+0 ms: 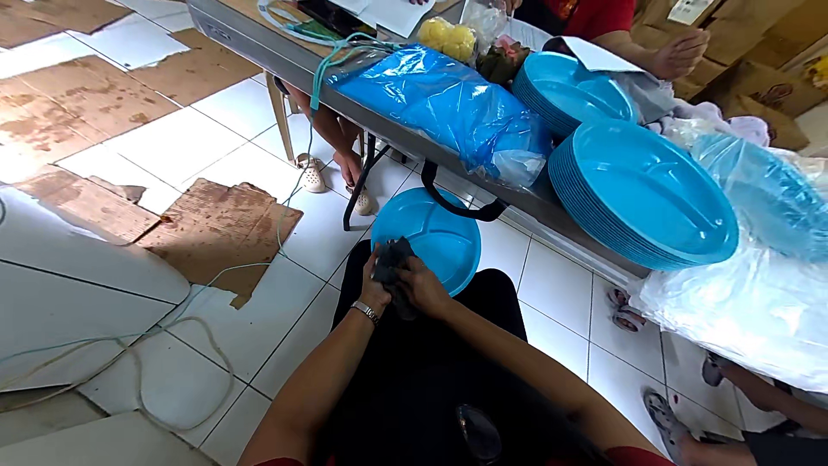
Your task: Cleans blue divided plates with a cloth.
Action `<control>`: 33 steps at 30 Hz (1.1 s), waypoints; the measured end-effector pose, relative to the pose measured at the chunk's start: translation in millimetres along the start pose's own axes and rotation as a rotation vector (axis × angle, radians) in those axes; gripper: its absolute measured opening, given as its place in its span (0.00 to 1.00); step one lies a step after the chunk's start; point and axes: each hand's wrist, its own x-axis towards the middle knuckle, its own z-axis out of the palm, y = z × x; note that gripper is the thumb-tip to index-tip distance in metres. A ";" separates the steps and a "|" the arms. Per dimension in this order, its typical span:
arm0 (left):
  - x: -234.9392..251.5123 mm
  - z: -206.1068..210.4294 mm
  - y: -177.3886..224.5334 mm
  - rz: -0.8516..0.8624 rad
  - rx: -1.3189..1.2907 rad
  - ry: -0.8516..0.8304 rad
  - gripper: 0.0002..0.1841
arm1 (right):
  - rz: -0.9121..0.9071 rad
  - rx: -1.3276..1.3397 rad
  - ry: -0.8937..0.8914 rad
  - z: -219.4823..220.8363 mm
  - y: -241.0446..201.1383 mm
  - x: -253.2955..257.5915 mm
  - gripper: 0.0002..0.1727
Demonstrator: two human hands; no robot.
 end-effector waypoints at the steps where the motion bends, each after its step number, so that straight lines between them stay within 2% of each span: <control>1: -0.5 2.1 0.8 -0.045 -0.022 0.004 0.28 | -0.036 -0.062 0.027 -0.4 4.2 -2.8 0.19; 3: 1.8 3.0 0.4 -0.127 -0.078 -0.069 0.29 | -0.071 -0.217 0.074 -2.9 13.4 -3.7 0.20; 5: 5.2 1.4 -2.2 -0.131 -0.082 -0.159 0.29 | -0.066 -0.348 0.120 -4.2 20.6 -2.0 0.20; 10: 8.2 5.2 -3.2 -0.066 -0.037 -0.135 0.26 | 0.089 -0.574 0.134 -15.7 24.2 1.5 0.22; 14: 5.1 6.4 -1.5 -0.043 0.019 -0.052 0.26 | 0.269 -0.590 0.169 -27.5 37.3 1.8 0.21; 18: 5.5 6.4 -1.8 -0.001 0.035 -0.031 0.24 | 0.474 -0.589 0.103 -44.6 58.7 -1.4 0.20; 22: 2.2 9.3 -3.2 -0.028 0.067 -0.047 0.24 | 0.585 -0.642 -0.073 -54.5 63.1 -10.6 0.21; 25: 0.7 8.9 -3.8 -0.009 0.060 -0.027 0.24 | 0.607 -0.590 -0.258 -58.2 42.9 -14.9 0.20; 28: 2.2 8.7 -4.0 0.014 0.050 -0.017 0.25 | 0.552 -0.415 -0.419 -50.2 18.3 -20.0 0.21; 33: -3.0 9.6 -0.1 -0.048 0.150 0.067 0.24 | 0.348 -0.066 -0.415 -32.6 -10.5 -13.3 0.19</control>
